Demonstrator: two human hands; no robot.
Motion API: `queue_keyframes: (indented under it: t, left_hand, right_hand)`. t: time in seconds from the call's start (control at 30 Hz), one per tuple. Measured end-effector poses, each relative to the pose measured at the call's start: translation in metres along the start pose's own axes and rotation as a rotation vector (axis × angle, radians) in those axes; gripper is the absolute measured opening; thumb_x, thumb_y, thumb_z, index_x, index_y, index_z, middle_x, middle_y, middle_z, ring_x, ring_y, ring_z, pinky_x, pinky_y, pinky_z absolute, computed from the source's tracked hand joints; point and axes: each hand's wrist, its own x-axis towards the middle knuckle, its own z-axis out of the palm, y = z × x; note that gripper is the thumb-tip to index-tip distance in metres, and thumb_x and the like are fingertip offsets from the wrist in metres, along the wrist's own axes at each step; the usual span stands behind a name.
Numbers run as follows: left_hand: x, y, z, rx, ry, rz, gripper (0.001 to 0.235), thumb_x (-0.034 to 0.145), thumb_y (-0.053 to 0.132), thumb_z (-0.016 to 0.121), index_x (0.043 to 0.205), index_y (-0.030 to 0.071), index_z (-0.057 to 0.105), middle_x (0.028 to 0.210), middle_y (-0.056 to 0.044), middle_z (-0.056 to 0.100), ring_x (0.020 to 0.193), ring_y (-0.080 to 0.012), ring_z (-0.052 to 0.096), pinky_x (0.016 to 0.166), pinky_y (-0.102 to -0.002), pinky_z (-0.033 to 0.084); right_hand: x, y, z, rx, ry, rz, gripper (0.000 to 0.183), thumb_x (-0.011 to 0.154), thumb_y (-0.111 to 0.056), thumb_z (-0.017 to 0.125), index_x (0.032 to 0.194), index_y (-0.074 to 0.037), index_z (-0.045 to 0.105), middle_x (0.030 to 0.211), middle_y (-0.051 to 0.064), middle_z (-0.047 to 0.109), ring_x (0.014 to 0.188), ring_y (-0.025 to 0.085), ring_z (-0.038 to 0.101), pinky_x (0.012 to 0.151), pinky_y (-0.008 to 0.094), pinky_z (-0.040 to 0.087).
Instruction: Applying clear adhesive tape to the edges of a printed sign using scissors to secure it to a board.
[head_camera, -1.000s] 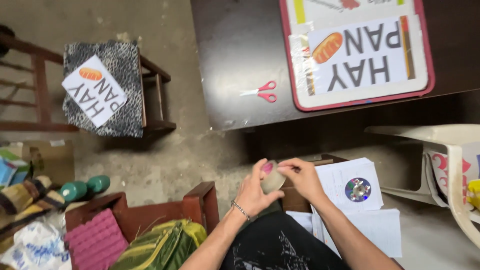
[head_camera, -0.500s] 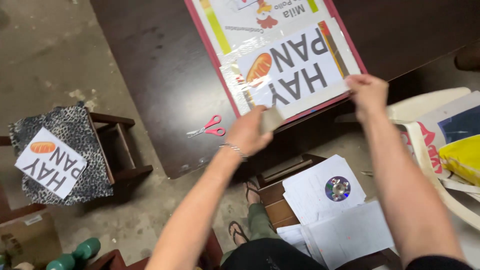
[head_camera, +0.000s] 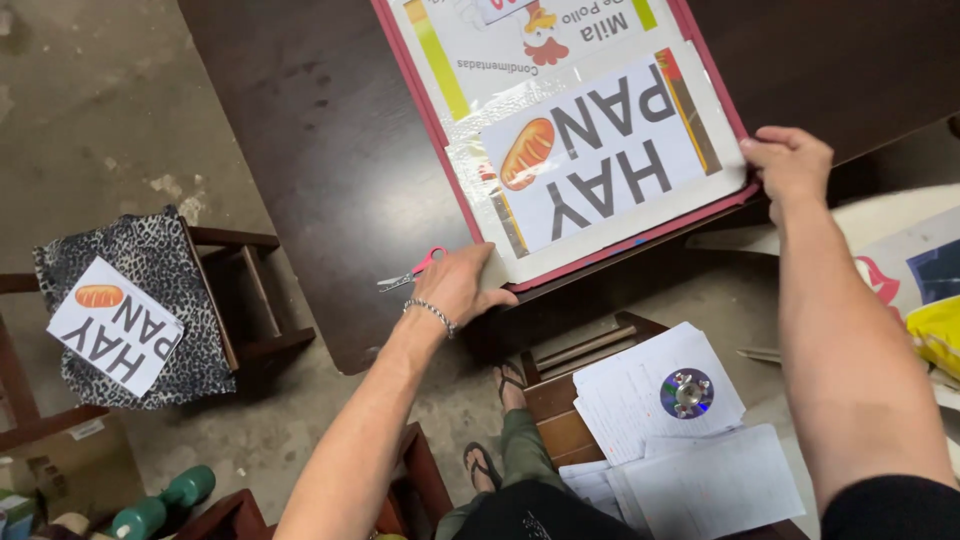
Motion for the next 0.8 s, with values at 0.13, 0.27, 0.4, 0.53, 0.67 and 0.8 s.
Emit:
queue_keyframes:
  t: [0.13, 0.27, 0.4, 0.53, 0.67, 0.8]
  left_hand:
    - [-0.06, -0.002, 0.023, -0.118, 0.175, -0.108, 0.062, 0.092, 0.07, 0.043, 0.112, 0.014, 0.061, 0.096, -0.018, 0.072, 0.087, -0.0499, 0.065, 0.07, -0.057, 0.049]
    - [-0.141, -0.045, 0.104, -0.363, 0.146, -0.153, 0.054, 0.087, 0.041, 0.073, 0.133, 0.023, 0.05, 0.072, -0.004, 0.066, 0.064, -0.026, 0.062, 0.065, -0.04, 0.052]
    - [-0.212, -0.074, 0.21, -0.671, -0.287, -0.397, 0.06, 0.081, 0.037, 0.086, 0.136, 0.026, 0.068, 0.063, 0.008, 0.033, 0.057, -0.009, 0.031, 0.055, -0.025, 0.028]
    - [-0.24, -0.104, 0.327, -0.935, -0.328, -0.567, 0.034, 0.074, 0.019, 0.095, 0.102, 0.022, 0.077, 0.071, 0.01, 0.031, 0.067, -0.0065, 0.039, 0.072, -0.019, 0.045]
    - [-0.25, -0.117, 0.426, -1.353, -0.217, -0.488, 0.06, 0.072, -0.02, 0.035, 0.105, 0.005, 0.078, 0.102, -0.008, 0.079, 0.089, -0.0121, 0.074, 0.079, -0.02, 0.06]
    - [-0.24, -0.097, 0.465, -1.202, -0.169, -0.551, 0.034, 0.068, 0.001, 0.086, 0.097, 0.017, 0.082, 0.099, 0.006, 0.08, 0.087, -0.001, 0.069, 0.079, -0.014, 0.057]
  right_hand:
    - [-0.044, -0.05, -0.004, 0.2, -0.091, -0.162, 0.022, 0.092, -0.013, 0.084, 0.111, -0.015, 0.072, 0.079, -0.007, 0.069, 0.069, -0.004, 0.062, 0.064, 0.01, 0.05]
    - [-0.114, -0.083, 0.013, -0.036, -0.296, -0.391, 0.022, 0.095, -0.007, 0.081, 0.115, -0.009, 0.074, 0.1, 0.001, 0.073, 0.089, 0.002, 0.064, 0.084, 0.015, 0.053]
    - [-0.204, -0.102, 0.072, -0.354, -0.658, -0.393, 0.026, 0.088, -0.024, 0.079, 0.108, -0.008, 0.077, 0.107, 0.007, 0.077, 0.1, 0.016, 0.069, 0.096, 0.029, 0.049]
    - [-0.273, -0.087, 0.155, -0.362, -0.886, -0.498, 0.022, 0.086, -0.02, 0.079, 0.104, -0.008, 0.079, 0.104, 0.005, 0.08, 0.097, 0.014, 0.071, 0.091, 0.027, 0.05]
    - [-0.323, -0.089, 0.212, -0.524, -1.01, -0.611, 0.013, 0.087, -0.016, 0.073, 0.099, -0.012, 0.074, 0.092, -0.001, 0.079, 0.09, 0.018, 0.072, 0.079, 0.033, 0.05]
    - [-0.339, -0.075, 0.249, -0.768, -1.021, -0.744, 0.022, 0.087, -0.018, 0.069, 0.108, -0.016, 0.071, 0.091, -0.003, 0.08, 0.098, 0.03, 0.07, 0.075, 0.048, 0.051]
